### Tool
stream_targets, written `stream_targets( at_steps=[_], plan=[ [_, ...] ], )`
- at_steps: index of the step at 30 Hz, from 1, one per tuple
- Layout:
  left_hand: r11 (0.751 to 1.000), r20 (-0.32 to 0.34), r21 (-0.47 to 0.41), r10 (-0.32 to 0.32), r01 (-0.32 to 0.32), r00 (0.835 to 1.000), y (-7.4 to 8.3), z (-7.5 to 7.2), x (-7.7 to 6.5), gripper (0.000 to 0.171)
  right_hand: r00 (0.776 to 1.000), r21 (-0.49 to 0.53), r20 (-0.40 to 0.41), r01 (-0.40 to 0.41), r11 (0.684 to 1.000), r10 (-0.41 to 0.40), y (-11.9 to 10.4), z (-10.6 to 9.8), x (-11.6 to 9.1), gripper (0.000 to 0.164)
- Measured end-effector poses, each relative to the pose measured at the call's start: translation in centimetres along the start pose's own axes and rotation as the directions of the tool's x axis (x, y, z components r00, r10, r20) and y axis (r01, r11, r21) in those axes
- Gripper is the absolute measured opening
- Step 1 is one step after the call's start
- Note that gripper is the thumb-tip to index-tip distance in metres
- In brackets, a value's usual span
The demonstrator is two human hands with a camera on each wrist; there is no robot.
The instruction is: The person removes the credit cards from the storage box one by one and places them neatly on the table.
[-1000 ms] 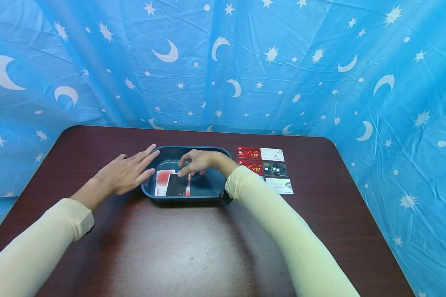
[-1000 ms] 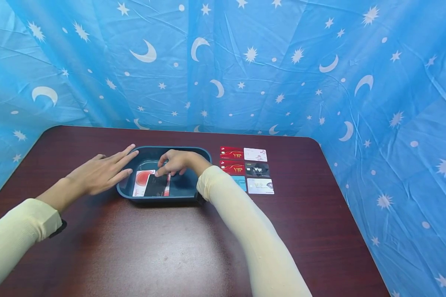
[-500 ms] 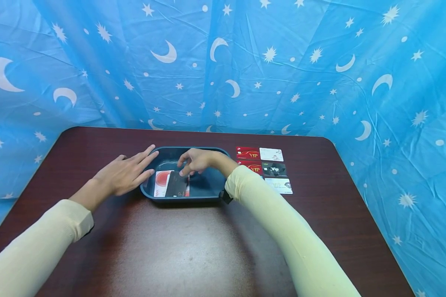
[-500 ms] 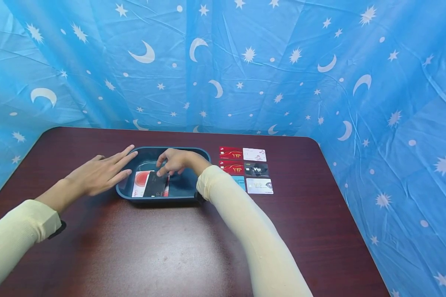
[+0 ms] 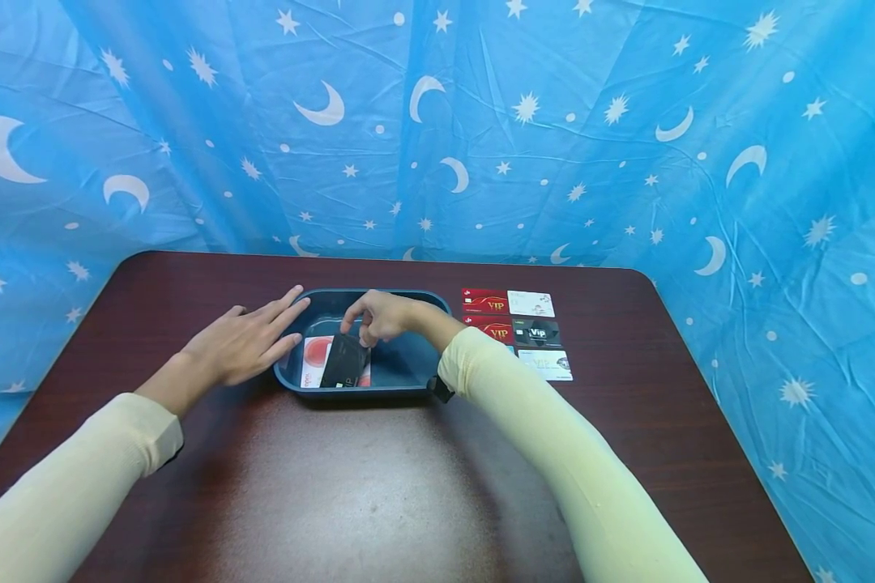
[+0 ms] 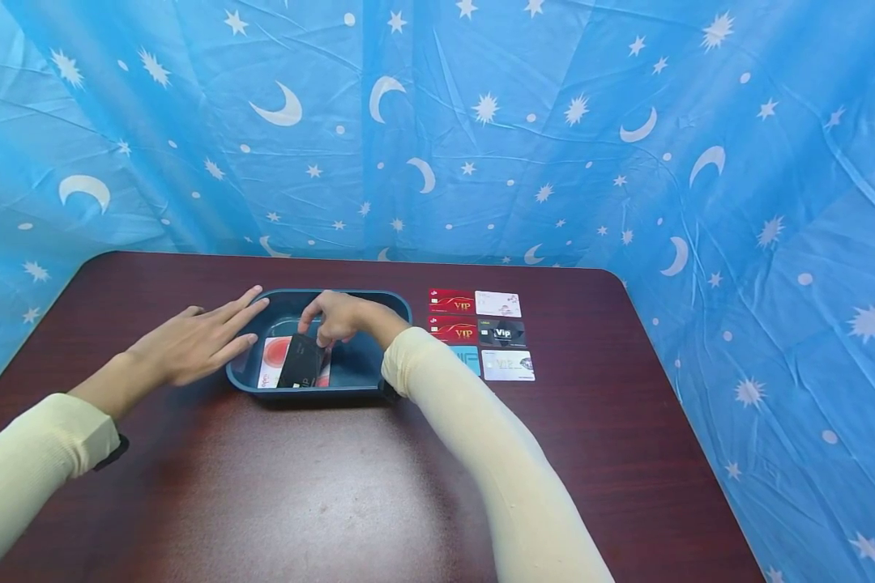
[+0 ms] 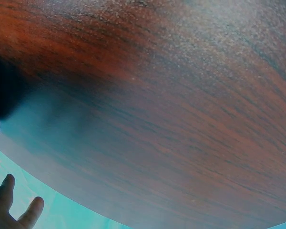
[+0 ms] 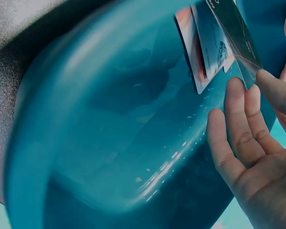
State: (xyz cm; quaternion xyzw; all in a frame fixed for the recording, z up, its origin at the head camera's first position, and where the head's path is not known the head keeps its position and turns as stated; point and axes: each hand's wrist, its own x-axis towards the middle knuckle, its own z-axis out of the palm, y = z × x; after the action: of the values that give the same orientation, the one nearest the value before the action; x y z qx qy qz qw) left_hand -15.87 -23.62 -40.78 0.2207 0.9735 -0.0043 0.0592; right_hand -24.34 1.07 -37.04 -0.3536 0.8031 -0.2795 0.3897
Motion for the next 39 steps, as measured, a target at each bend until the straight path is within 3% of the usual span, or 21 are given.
stream_targets(
  at_steps=[10, 18, 25, 29, 39],
  plan=[
    [1.0, -0.004, 0.005, 0.003, -0.003, 1.0, 0.0, 0.0, 0.1, 0.069, 0.997, -0.018, -0.07, 0.018, 1.0, -0.02, 0.1, 0.6, 0.0, 0.033],
    [1.0, -0.006, -0.002, -0.001, 0.001, 1.0, 0.0, -0.1, -0.1, 0.069, 0.998, -0.124, -0.059, 0.0, 0.992, -0.008, -0.3, 0.3, -0.6, 0.03],
    [1.0, -0.004, -0.009, -0.002, 0.002, 1.0, -0.1, -0.1, -0.1, 0.069, 0.999, -0.218, -0.013, 0.042, 0.975, -0.046, -0.3, 0.1, -1.6, 0.048],
    [1.0, -0.01, -0.012, 0.0, 0.0, 1.0, -0.1, -0.1, -0.1, 0.07, 0.998, -0.284, -0.01, 0.06, 0.957, -0.066, -0.1, 0.1, -2.2, 0.049],
    [1.0, 0.005, -0.019, -0.005, 0.005, 1.0, -0.1, -0.1, -0.1, 0.07, 0.995, -0.263, -0.078, 0.048, 0.964, -0.07, 0.4, -1.4, -4.5, 0.048]
  ],
)
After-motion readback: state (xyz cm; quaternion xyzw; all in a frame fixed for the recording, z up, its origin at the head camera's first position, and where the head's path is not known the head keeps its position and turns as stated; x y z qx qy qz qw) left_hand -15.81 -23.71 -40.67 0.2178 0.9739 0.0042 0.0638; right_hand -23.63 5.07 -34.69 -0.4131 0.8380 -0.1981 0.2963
